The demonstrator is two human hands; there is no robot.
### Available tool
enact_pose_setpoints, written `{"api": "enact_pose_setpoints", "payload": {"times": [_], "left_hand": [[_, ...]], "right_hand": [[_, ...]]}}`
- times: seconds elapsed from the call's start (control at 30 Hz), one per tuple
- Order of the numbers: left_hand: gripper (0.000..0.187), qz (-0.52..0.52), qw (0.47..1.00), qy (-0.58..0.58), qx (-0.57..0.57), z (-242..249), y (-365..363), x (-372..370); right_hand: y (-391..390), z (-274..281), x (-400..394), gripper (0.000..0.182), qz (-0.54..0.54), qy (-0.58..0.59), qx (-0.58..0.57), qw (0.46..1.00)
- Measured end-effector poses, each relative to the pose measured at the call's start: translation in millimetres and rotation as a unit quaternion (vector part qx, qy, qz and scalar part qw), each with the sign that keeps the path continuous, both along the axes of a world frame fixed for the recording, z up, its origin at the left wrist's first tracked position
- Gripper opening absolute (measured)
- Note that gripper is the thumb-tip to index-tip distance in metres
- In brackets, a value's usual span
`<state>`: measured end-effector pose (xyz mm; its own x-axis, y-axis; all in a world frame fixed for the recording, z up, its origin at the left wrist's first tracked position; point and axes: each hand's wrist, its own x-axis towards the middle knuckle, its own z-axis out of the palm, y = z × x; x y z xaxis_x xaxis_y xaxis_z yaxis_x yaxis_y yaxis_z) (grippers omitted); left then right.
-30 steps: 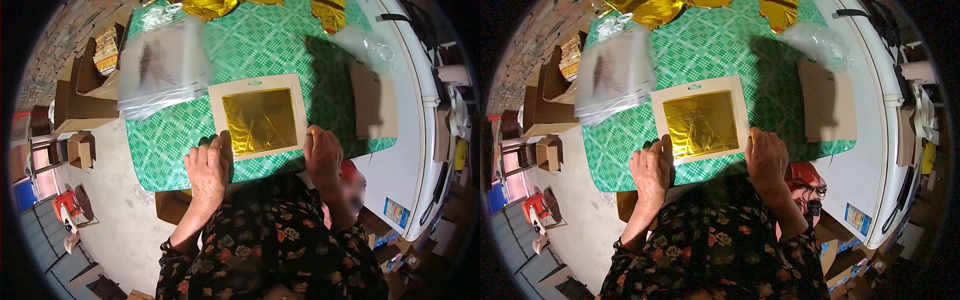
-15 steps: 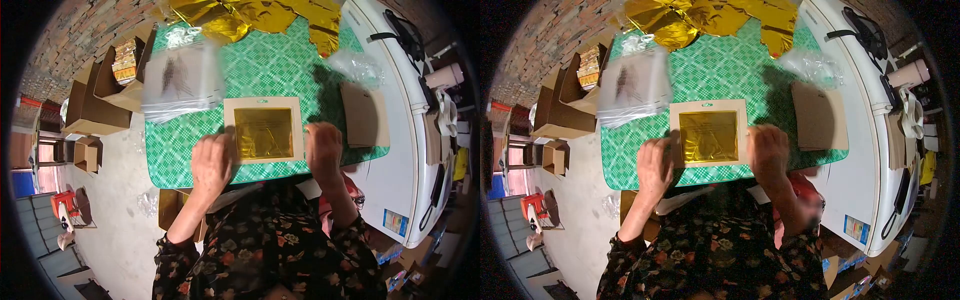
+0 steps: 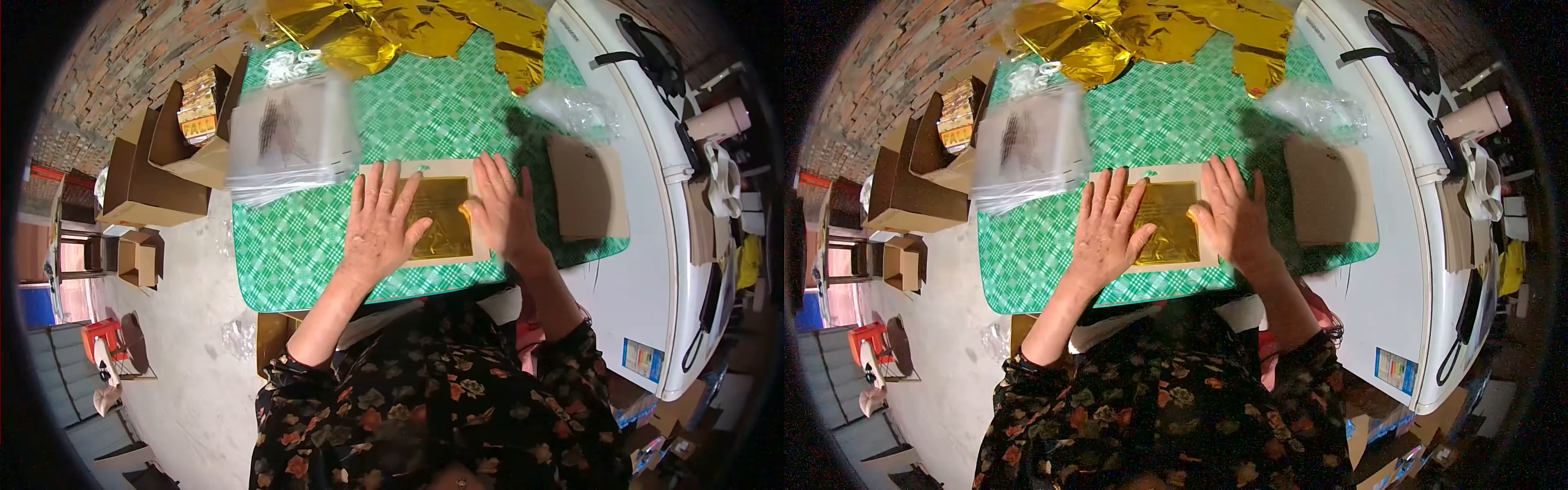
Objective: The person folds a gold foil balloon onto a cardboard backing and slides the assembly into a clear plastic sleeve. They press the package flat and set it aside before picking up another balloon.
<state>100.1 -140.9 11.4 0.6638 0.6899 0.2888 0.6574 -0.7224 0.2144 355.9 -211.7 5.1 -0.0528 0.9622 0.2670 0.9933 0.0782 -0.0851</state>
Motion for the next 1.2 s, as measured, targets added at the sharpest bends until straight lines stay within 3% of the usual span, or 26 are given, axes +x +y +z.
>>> {"api": "enact_pose_setpoints", "payload": {"times": [0.13,0.23,0.33,0.43,0.83,0.93,1.03,1.13,1.2], "left_hand": [[0.070,-0.002,1.000,-0.002,0.006,-1,1,0],[0.071,-0.002,1.000,-0.007,0.009,-2,-2,-1],[0.072,-0.001,1.000,-0.009,0.009,-2,-9,-3],[0.073,0.002,1.000,-0.007,0.003,-2,-20,-10],[0.076,-0.019,0.999,0.026,-0.036,8,-59,-35],[0.078,-0.014,0.999,0.022,-0.039,7,-61,-37],[0.079,-0.007,0.999,0.004,-0.035,5,-60,-37],[0.080,-0.003,0.999,-0.033,-0.032,4,-60,-39],[0.081,0.009,0.993,-0.110,-0.052,3,-57,-41]], "right_hand": [[9,15,2,0.065,0.003,0.012,0.042,0.999],[29,11,1,0.048,0.083,0.067,0.113,0.988],[38,12,-1,0.028,0.077,0.029,0.125,0.989],[37,15,4,0.020,0.083,0.047,0.093,0.991],[-5,23,7,0.021,0.126,0.138,-0.023,0.982],[-6,28,5,0.023,0.081,0.140,-0.090,0.983],[-1,52,-3,0.025,-0.041,0.262,-0.270,0.926],[-4,42,0,0.019,0.082,0.328,-0.188,0.922],[-3,55,0,0.019,0.085,0.347,-0.206,0.911]]}}
